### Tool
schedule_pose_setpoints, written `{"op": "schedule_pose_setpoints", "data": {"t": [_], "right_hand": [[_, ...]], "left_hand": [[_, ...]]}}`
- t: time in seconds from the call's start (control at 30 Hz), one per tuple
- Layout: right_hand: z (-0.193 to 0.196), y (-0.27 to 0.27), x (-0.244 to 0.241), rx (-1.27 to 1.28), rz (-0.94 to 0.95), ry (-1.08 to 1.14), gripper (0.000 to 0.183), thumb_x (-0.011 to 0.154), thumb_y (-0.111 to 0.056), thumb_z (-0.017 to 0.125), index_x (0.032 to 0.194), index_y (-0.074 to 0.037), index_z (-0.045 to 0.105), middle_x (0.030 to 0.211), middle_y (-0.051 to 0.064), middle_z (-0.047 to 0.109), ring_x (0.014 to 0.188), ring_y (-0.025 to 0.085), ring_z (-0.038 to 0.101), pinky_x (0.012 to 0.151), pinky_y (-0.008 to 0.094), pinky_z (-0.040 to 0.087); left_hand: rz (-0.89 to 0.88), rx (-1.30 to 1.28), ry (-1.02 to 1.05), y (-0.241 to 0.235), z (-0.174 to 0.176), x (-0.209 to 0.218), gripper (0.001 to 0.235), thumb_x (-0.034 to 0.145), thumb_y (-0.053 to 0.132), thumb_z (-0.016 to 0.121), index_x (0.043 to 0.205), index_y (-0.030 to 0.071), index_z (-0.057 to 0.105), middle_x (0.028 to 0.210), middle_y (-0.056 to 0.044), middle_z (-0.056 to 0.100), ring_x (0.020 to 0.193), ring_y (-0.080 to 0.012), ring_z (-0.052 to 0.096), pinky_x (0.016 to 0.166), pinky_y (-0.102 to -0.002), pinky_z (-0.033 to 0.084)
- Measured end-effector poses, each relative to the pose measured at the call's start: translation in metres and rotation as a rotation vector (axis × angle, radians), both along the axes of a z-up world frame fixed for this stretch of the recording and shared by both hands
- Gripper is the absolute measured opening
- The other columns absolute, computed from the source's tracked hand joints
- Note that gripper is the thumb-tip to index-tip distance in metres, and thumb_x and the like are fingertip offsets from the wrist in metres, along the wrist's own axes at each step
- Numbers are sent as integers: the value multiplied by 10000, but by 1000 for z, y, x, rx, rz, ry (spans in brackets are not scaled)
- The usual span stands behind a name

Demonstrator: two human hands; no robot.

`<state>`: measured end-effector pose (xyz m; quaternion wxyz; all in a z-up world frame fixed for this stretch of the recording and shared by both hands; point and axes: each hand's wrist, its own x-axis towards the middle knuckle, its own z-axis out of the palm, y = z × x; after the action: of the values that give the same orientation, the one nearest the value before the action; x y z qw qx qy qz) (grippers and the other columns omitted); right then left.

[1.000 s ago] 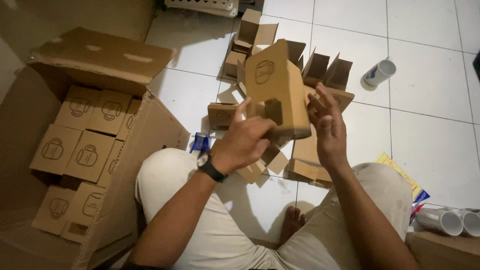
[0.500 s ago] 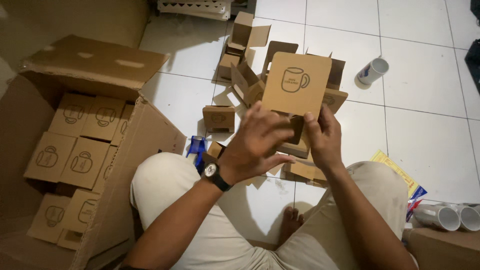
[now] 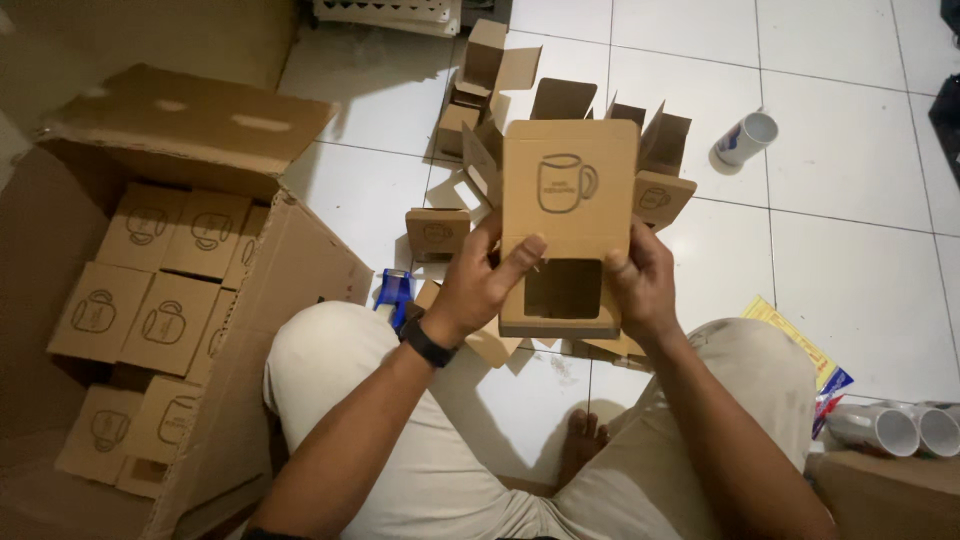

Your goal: The person sits on the floor and folds flat cardboard pieces into small boxes. They repeatedly pick up a flat piece, fold the sides to form a box shape, and place the finished box on the floor. The person also picks up a white mug and places it inside one of the assembled boxes.

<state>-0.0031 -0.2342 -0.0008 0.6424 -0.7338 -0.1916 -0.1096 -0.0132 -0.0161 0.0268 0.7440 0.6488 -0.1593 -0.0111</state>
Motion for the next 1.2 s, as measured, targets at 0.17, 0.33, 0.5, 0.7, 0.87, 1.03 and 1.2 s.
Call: {"op": "schedule_pose_setpoints", "data": {"t": [0.17,0.33,0.5,0.7,0.87,1.03,1.2], "right_hand": [[-31,-5,1,345,-23,281,354,1023,-326,555,738,-116,563,560,-3,518,491,107,524,517,235,436],[-26,7,-3,466,-15,356,346,975,-252,587,657,-127,537,504,-3,462,444,89,457,485,223,374],[-5,14,-8,646,-59,423,382,914,-156,626,552,-141,504,431,-3,389,383,65,371,444,207,295],[26,24,-11,695,-25,529,285,807,-140,670,993,76,668,743,199,693,583,260,695,522,388,586],[19,14,-6,529,91,540,743,653,-41,621,1380,88,543,1307,182,571,1168,248,580,981,333,508],[33,11,-9,331,82,560,487,825,-158,688,1237,101,667,1095,169,625,962,206,605,813,319,528],[19,3,-6,260,84,485,190,896,-167,735,949,14,727,1006,144,715,911,180,615,751,276,496]], "left_hand": [[62,238,-348,0,-9,10,427,909,424,738,1101,45,695,1250,-132,633,1153,-345,648,989,-469,520],[84,290,-468,3,-6,8,392,887,322,785,1084,1,676,1280,-175,592,1180,-386,625,1010,-485,511],[21,305,-443,5,-2,14,534,815,402,819,1058,-43,650,1358,-279,529,1221,-476,579,1043,-577,457],[129,269,-491,-2,-1,7,512,771,401,872,1025,17,648,1417,-232,491,1261,-422,562,1068,-562,446],[104,367,-634,-9,13,0,377,829,309,839,1073,88,654,1563,-239,276,1457,-530,315,1155,-637,360],[108,383,-632,-5,-2,4,333,799,334,860,1025,132,723,1484,-164,445,1433,-422,408,1181,-525,365],[21,405,-674,-1,-2,6,407,745,330,902,1050,121,732,1324,-126,573,1267,-374,600,1116,-459,478]]}}
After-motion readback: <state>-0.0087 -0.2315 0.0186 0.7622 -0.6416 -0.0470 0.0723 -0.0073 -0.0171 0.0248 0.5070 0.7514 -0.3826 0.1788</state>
